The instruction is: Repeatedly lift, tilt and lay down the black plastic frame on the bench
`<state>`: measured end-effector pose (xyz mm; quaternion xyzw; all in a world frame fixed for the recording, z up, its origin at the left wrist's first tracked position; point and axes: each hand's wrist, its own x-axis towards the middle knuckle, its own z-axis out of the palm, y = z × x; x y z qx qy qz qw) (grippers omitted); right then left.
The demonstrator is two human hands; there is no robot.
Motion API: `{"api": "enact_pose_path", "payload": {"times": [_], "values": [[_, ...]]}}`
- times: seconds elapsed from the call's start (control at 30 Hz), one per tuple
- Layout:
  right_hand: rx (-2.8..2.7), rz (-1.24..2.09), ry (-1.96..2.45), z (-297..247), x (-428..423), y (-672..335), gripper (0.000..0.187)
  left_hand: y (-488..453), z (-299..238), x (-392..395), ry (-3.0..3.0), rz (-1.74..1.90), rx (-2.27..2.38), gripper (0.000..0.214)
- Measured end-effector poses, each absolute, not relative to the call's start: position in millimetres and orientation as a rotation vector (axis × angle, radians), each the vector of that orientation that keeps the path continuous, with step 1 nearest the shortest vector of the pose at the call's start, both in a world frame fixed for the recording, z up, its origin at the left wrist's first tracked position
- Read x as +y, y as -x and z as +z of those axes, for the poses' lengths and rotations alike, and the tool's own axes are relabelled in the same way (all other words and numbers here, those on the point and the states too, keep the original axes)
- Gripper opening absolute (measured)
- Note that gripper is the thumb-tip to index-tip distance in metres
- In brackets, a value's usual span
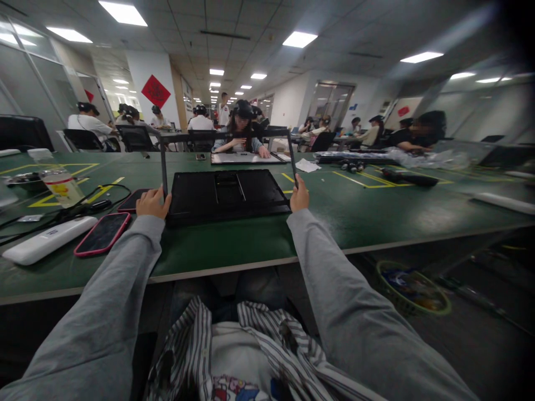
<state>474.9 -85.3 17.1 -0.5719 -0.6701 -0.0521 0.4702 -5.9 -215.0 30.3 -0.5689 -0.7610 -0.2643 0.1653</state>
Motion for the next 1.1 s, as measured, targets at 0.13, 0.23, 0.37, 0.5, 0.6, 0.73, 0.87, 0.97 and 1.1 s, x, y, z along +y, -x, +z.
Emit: {"api": "enact_pose_path", "payload": {"times": [0.13,0.23,0.37,0.5,0.6,0.73,0.87,0.97,1.1], "values": [[-1.69,0.049,1.569,2.1,-73.6,-475.3,0.059,10.8,15.3,-204.5,1.633,-0.565,-2.286,0.053],[-1.714,0.09,1.646,-6.1,-67.4,-475.3,0.054,14.6,9.4,-199.5,1.644,-0.52,-2.297,0.053],[-1.726,0.093,1.65,-9.0,-64.9,-474.4,0.052,17.9,8.0,-196.5,1.653,-0.509,-2.298,0.054],[-1.716,0.113,1.676,-8.9,-64.8,-474.2,0.051,21.4,4.7,-192.2,1.661,-0.501,-2.332,0.055],[-1.723,0.124,1.698,-9.6,-64.3,-474.6,0.051,25.4,0.9,-188.0,1.671,-0.497,-2.34,0.055],[-1.74,0.158,1.741,-11.6,-63.2,-475.6,0.051,30.1,-2.9,-183.4,1.707,-0.514,-2.397,0.057],[-1.759,0.18,1.762,-13.4,-62.1,-476.8,0.052,32.8,-5.5,-181.1,1.693,-0.581,-2.489,0.062],[-1.756,0.197,1.771,-13.8,-61.9,-476.3,0.052,34.5,-7.7,-180.0,1.669,-0.655,-2.533,0.064],[-1.743,0.242,1.813,-12.8,-62.4,-473.4,0.053,35.7,-9.2,-178.1,1.626,-0.816,-2.593,0.065]]}}
